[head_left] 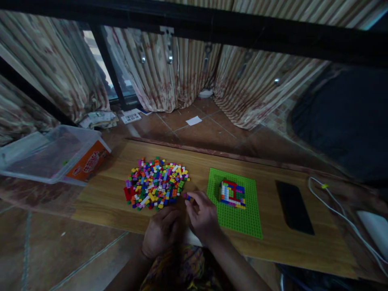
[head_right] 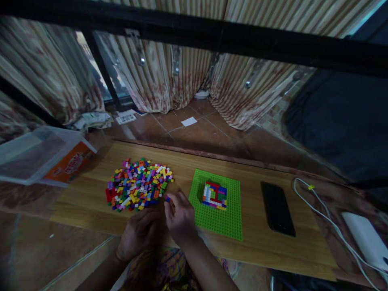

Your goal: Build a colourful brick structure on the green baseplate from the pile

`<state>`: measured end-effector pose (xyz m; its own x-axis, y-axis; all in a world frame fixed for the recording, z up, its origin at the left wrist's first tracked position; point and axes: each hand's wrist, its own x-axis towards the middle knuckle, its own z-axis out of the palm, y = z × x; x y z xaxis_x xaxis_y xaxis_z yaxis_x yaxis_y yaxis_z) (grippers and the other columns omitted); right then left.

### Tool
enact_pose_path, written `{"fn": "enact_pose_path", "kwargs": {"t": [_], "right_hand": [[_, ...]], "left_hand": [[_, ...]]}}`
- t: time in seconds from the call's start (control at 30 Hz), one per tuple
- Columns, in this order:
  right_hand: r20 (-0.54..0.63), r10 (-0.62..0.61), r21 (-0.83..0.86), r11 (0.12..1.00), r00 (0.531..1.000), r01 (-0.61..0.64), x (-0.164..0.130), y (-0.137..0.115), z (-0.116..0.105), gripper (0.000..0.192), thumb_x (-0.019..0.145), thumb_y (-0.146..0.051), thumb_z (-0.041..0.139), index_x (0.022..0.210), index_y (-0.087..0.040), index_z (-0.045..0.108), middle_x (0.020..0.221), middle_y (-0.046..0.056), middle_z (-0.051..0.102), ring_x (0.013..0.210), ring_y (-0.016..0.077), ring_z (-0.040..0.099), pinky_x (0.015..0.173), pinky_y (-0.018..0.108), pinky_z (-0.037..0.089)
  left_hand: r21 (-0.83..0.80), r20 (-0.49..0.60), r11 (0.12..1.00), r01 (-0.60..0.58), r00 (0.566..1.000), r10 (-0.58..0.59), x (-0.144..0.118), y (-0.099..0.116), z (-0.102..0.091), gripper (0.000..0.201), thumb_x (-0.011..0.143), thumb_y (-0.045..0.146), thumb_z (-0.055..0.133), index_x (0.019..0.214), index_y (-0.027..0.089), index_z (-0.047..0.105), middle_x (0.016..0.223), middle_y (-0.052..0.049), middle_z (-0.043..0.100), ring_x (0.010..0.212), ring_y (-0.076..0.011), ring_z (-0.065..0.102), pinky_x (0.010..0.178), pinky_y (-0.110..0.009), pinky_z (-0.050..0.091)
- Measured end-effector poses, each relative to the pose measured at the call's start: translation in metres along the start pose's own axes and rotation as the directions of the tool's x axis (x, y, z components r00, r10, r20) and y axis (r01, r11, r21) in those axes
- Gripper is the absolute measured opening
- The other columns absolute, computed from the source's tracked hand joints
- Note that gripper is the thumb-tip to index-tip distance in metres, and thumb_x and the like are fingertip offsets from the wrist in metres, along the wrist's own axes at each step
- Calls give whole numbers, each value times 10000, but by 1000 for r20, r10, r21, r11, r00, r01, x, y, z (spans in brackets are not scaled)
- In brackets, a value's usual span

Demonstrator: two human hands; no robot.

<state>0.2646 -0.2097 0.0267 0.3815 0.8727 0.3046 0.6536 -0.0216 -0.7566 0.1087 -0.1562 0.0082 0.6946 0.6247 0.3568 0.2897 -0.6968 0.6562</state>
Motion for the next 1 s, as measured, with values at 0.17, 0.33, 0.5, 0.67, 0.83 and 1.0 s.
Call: {"fn": "enact_pose_path", "kwargs": {"t": [0.17, 0.33, 0.5, 0.67, 0.83, 1.0], "right_hand": [[-117, 100, -56, 993, 988, -107, -10, 16, -45, 212, 881, -200, 524, 1053, -213, 646, 965, 53, 675, 864, 178, 641, 784, 305, 518], [-260, 190, -124, 966, 947, -228, -6, 46, -81, 202, 858, -303, 575, 987, -188, 678, 924, 63, 686, 720, 173, 633, 676, 306, 516], [-323, 184, -270, 922, 928, -277, 4, 61, -89, 219, 827, -342, 608, 920, -173, 711, 876, 72, 699, 789, 217, 622, 724, 341, 490], [-297, 156, -297, 923, 942, -247, 7, 68, -88, 231, 837, -320, 592, 965, -174, 718, 908, 82, 685, 884, 231, 604, 806, 359, 483], [-270, 130, -311, 926, 954, -214, 7, 70, -89, 234, 840, -250, 558, 997, -164, 709, 937, 94, 681, 899, 233, 593, 825, 368, 481], [-258, 128, -339, 916, 958, -213, 8, 70, -87, 259, 844, -228, 530, 1032, -164, 696, 953, 92, 694, 899, 238, 595, 830, 380, 483]], "left_hand": [[21, -4, 1000, -19, 1000, 19, 0, -2, 0, 160, 863, 144, 499, 936, 184, 635, 872, -46, 662, 787, -128, 638, 684, -216, 523], [51, -26, 997, -53, 998, 54, 2, -4, 2, 149, 860, 134, 508, 949, 179, 619, 879, -51, 666, 784, -130, 646, 670, -211, 525], [66, -34, 995, -69, 997, 72, 3, -6, 4, 150, 859, 130, 510, 967, 175, 603, 871, -46, 658, 768, -123, 644, 660, -203, 523], [81, -14, 995, -53, 998, 54, 1, -8, 5, 161, 867, 130, 500, 987, 179, 596, 906, -46, 653, 797, -120, 647, 686, -206, 525], [83, -4, 995, -53, 999, 54, 1, -9, 5, 155, 869, 129, 508, 985, 186, 593, 913, -37, 650, 804, -112, 641, 698, -198, 521], [105, -9, 992, -69, 998, 70, 1, -10, 5, 169, 868, 119, 503, 999, 187, 586, 919, -42, 650, 835, -120, 639, 719, -199, 523]]}}
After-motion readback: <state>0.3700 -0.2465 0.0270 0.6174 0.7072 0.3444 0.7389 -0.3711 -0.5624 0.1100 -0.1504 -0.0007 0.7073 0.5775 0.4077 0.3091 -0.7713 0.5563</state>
